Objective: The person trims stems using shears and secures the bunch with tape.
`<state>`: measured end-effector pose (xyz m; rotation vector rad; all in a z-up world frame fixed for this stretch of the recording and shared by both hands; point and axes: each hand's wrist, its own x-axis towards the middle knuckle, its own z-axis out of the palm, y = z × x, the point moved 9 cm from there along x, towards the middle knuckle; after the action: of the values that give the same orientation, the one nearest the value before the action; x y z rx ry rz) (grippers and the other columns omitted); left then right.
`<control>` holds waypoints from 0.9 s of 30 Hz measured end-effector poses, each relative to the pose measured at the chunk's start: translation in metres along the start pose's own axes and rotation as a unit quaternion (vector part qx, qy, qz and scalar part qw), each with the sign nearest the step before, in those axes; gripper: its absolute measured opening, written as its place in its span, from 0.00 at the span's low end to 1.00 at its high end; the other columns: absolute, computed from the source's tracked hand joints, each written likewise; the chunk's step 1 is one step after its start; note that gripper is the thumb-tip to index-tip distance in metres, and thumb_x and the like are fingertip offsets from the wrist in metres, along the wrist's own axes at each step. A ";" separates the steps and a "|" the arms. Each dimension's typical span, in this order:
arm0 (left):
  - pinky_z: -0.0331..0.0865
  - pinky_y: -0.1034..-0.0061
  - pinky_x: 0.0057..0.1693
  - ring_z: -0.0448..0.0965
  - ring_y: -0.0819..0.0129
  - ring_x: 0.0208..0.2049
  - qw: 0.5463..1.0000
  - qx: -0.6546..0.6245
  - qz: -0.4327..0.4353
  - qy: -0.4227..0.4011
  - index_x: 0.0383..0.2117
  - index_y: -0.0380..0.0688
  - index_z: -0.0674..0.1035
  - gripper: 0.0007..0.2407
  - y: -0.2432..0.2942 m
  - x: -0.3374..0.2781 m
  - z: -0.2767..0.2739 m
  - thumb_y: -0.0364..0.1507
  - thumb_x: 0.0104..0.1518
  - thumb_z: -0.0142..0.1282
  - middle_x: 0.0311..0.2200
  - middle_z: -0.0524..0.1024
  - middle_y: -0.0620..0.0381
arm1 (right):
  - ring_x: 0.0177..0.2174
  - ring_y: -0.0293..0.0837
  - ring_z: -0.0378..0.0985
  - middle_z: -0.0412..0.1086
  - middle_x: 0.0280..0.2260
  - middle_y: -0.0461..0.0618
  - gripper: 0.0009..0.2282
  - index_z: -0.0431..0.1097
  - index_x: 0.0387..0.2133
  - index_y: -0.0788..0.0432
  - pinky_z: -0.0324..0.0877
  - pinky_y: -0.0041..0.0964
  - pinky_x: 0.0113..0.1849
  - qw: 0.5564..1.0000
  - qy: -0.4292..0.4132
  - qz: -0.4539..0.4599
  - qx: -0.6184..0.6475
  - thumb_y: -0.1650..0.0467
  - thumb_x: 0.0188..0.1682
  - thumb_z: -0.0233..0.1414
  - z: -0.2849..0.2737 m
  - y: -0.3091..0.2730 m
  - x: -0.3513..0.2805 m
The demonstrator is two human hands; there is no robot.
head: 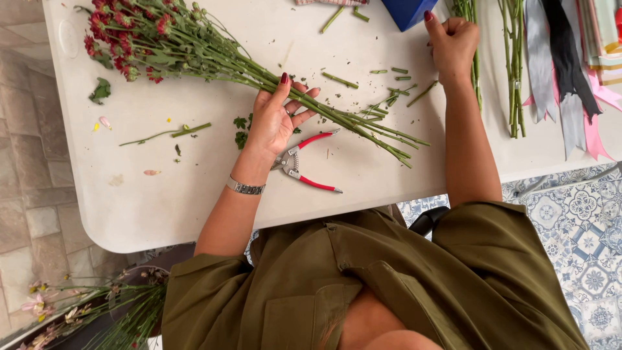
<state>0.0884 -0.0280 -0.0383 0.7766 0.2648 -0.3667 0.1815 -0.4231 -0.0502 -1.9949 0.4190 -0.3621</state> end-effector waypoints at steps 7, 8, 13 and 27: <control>0.82 0.45 0.50 0.85 0.48 0.47 1.000 -0.005 0.001 -0.012 0.30 0.46 0.76 0.07 0.001 0.001 0.001 0.34 0.60 0.57 0.32 0.78 0.55 | 0.22 0.35 0.69 0.67 0.20 0.42 0.23 0.67 0.14 0.53 0.65 0.34 0.28 0.998 -0.006 -0.027 -0.062 0.64 0.56 0.70 -0.011 0.001 0.000; 0.83 0.45 0.51 0.85 0.48 0.46 1.000 -0.007 0.006 -0.023 0.30 0.43 0.75 0.07 0.002 0.003 0.003 0.32 0.61 0.55 0.33 0.79 0.52 | 0.20 0.35 0.65 0.65 0.18 0.43 0.25 0.64 0.14 0.53 0.64 0.32 0.25 0.999 -0.034 -0.007 -0.003 0.64 0.60 0.66 -0.013 -0.002 -0.005; 0.82 0.44 0.52 0.85 0.48 0.47 0.999 -0.013 0.009 -0.033 0.28 0.43 0.76 0.07 -0.002 0.001 0.004 0.31 0.61 0.56 0.33 0.80 0.52 | 0.26 0.30 0.68 0.68 0.24 0.39 0.20 0.68 0.21 0.51 0.69 0.21 0.30 0.984 -0.172 0.051 0.022 0.64 0.67 0.58 -0.034 -0.052 -0.055; 0.85 0.49 0.48 0.87 0.50 0.45 0.998 0.012 0.033 -0.054 0.32 0.44 0.76 0.05 -0.003 -0.001 -0.002 0.31 0.60 0.55 0.33 0.80 0.56 | 0.33 0.40 0.74 0.74 0.37 0.56 0.09 0.70 0.28 0.63 0.72 0.27 0.38 0.851 -0.520 -0.065 0.038 0.74 0.59 0.53 0.019 -0.192 -0.194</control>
<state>0.0860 -0.0279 -0.0412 0.7841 0.1345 -0.3492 0.0422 -0.2415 0.1002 -1.8371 -0.4195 0.6251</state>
